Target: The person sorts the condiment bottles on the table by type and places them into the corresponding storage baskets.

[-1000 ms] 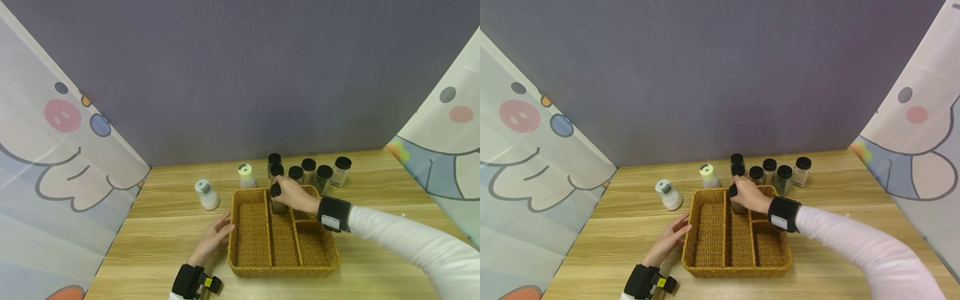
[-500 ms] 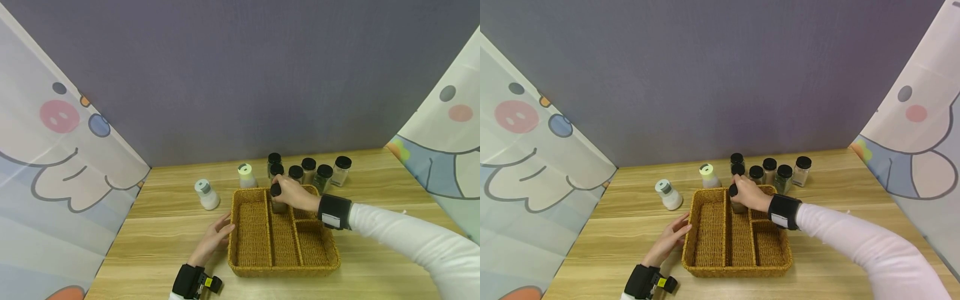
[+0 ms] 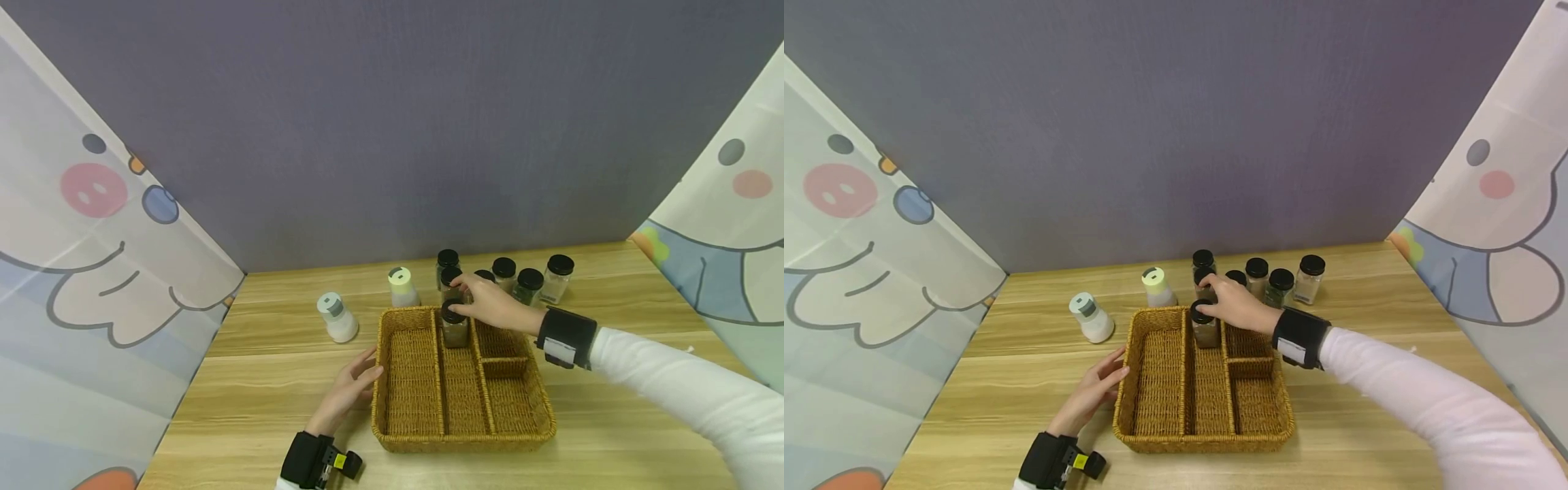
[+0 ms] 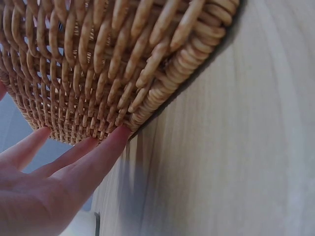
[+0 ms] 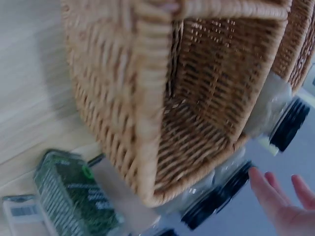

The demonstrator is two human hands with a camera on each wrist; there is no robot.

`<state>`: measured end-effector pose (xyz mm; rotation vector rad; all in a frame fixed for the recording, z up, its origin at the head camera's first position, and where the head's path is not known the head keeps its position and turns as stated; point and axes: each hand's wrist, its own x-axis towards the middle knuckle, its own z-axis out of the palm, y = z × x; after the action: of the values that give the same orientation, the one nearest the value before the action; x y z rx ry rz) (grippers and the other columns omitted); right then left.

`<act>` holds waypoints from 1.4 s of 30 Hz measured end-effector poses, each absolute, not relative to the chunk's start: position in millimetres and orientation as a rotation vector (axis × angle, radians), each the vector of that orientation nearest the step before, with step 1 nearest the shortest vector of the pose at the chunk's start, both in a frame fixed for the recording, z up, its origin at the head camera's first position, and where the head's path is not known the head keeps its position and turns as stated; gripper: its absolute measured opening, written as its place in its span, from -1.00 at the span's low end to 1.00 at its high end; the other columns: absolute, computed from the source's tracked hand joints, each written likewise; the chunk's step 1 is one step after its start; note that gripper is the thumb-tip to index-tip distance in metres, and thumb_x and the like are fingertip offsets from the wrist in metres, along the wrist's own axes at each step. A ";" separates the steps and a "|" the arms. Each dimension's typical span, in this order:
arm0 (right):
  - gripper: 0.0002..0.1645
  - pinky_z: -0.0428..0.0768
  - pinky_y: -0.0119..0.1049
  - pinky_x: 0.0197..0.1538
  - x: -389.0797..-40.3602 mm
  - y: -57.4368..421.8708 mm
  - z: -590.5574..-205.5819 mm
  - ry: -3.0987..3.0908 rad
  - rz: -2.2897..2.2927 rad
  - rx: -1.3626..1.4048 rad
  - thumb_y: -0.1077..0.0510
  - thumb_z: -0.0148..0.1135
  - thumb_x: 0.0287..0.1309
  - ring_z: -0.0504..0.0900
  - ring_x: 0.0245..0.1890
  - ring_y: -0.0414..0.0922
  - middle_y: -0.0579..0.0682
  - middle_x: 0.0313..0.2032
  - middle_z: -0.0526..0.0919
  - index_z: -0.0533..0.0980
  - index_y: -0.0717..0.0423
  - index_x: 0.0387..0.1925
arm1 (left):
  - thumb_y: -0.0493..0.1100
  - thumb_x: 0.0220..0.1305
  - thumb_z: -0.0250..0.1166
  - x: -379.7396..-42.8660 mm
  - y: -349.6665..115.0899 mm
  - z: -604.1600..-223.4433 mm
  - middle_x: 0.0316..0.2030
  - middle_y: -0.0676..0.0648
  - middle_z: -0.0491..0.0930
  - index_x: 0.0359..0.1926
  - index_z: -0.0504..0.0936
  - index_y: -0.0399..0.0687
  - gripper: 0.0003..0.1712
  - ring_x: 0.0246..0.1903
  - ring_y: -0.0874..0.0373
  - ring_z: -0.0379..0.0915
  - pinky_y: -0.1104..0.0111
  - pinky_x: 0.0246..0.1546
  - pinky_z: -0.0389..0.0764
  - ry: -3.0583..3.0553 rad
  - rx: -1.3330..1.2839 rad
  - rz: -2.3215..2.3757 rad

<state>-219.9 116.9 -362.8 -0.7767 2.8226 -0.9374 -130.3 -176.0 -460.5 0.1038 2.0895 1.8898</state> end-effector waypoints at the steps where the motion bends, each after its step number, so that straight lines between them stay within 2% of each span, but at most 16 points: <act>1: -0.45 0.53 -0.14 -0.22 -220.8 119.0 -361.3 2.818 -0.952 -0.767 0.05 0.19 0.06 0.49 -0.15 0.07 0.24 -0.12 0.49 0.34 0.25 0.04 | -0.05 0.22 0.11 -130.2 -175.9 -460.3 0.19 -0.42 0.14 0.32 0.04 -0.19 -0.27 0.07 -0.17 0.27 0.14 -0.05 0.47 2.090 0.103 1.889; 5: -0.55 0.51 -0.08 -0.13 -225.0 129.1 -355.2 2.818 -1.006 -0.769 0.13 0.09 0.15 0.48 -0.12 0.08 0.24 -0.12 0.51 0.36 0.28 0.04 | -0.05 0.22 0.11 -130.2 -175.6 -459.8 0.19 -0.41 0.14 0.32 0.03 -0.17 -0.27 0.07 -0.16 0.27 0.14 -0.05 0.47 2.087 0.100 1.885; 10: -0.63 0.53 -0.11 -0.17 -233.0 143.6 -351.4 2.849 -1.037 -0.757 0.20 0.04 0.16 0.51 -0.18 0.05 0.20 -0.19 0.54 0.40 0.30 -0.02 | -0.04 0.22 0.11 -130.4 -175.7 -460.2 0.19 -0.41 0.14 0.32 0.03 -0.17 -0.27 0.07 -0.16 0.27 0.14 -0.04 0.47 2.082 0.105 1.886; 22: -0.70 0.53 -0.10 -0.24 -248.3 176.7 -352.4 2.917 -1.032 -0.681 0.28 0.00 0.18 0.51 -0.23 0.08 0.24 -0.25 0.53 0.39 0.35 -0.07 | -0.05 0.23 0.11 -131.0 -176.8 -462.2 0.20 -0.42 0.12 0.32 0.03 -0.18 -0.27 0.09 -0.19 0.24 0.12 -0.04 0.46 2.074 0.112 1.887; 29: -0.65 0.50 -0.04 -0.22 -251.0 195.0 -347.8 2.952 -0.963 -0.606 0.23 -0.04 0.22 0.47 -0.16 0.14 0.31 -0.17 0.50 0.35 0.36 0.00 | -0.05 0.22 0.11 -130.2 -176.2 -460.3 0.20 -0.41 0.12 0.32 0.03 -0.18 -0.26 0.09 -0.18 0.24 0.14 -0.03 0.46 2.070 0.110 1.889; 42: -0.76 0.48 0.05 -0.24 -264.7 224.9 -357.1 3.135 -1.007 -0.641 0.35 0.00 0.11 0.51 -0.28 0.21 0.36 -0.30 0.55 0.45 0.43 -0.20 | -0.06 0.23 0.11 -129.3 -176.2 -458.2 0.21 -0.40 0.10 0.32 0.03 -0.15 -0.28 0.11 -0.20 0.21 0.13 -0.02 0.45 2.069 0.109 1.887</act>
<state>-264.7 224.9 -357.1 -0.6406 3.1347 -1.0073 -129.3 -176.2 -458.2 0.1089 2.0686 1.8871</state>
